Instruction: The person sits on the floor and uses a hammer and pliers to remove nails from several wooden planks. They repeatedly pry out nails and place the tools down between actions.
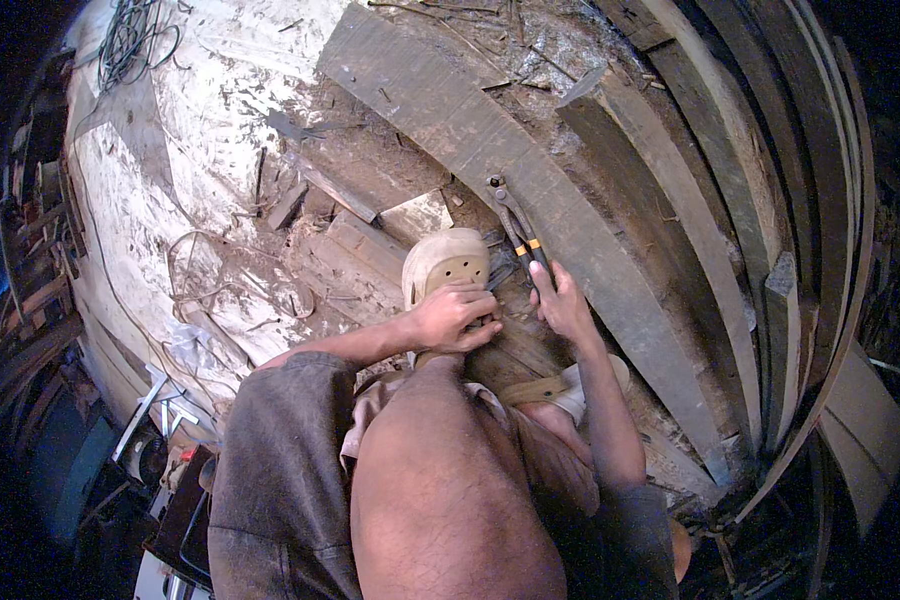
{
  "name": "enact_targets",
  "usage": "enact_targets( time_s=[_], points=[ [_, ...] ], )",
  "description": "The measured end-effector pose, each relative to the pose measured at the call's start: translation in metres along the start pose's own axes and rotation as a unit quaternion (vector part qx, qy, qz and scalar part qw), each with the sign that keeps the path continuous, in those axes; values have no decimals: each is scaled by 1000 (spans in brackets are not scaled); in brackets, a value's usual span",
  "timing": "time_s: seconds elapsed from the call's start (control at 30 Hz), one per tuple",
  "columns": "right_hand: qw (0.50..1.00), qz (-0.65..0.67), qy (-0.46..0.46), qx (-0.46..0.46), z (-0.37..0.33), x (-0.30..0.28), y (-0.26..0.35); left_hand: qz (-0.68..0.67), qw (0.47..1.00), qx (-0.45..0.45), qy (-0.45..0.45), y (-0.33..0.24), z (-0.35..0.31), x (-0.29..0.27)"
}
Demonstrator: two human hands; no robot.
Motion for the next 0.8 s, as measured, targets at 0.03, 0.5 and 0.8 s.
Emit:
enact_targets(
  time_s=[0.03, 0.5, 0.8],
  points=[
    [1000, 0, -4, 4, 0, -2, 0, -4, 1000, -2, -2, -1, 0, -1],
    [989, -13, -69, -129, -12, -1, 42, -6, 1000, -4, -15, 2, 0, -1],
    [985, 68, 70, -145, -24, -1, 39, -141, 983, -93, -73, 4, 33, -28]
  ],
)
Point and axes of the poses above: each hand's wrist, its own z-axis towards the middle knuckle, its own x-axis out of the palm, y = z × x, the point moved 10 cm from there along z, towards the middle knuckle, and after that the axes turned 8 degrees about y, right-handed, at the moved point
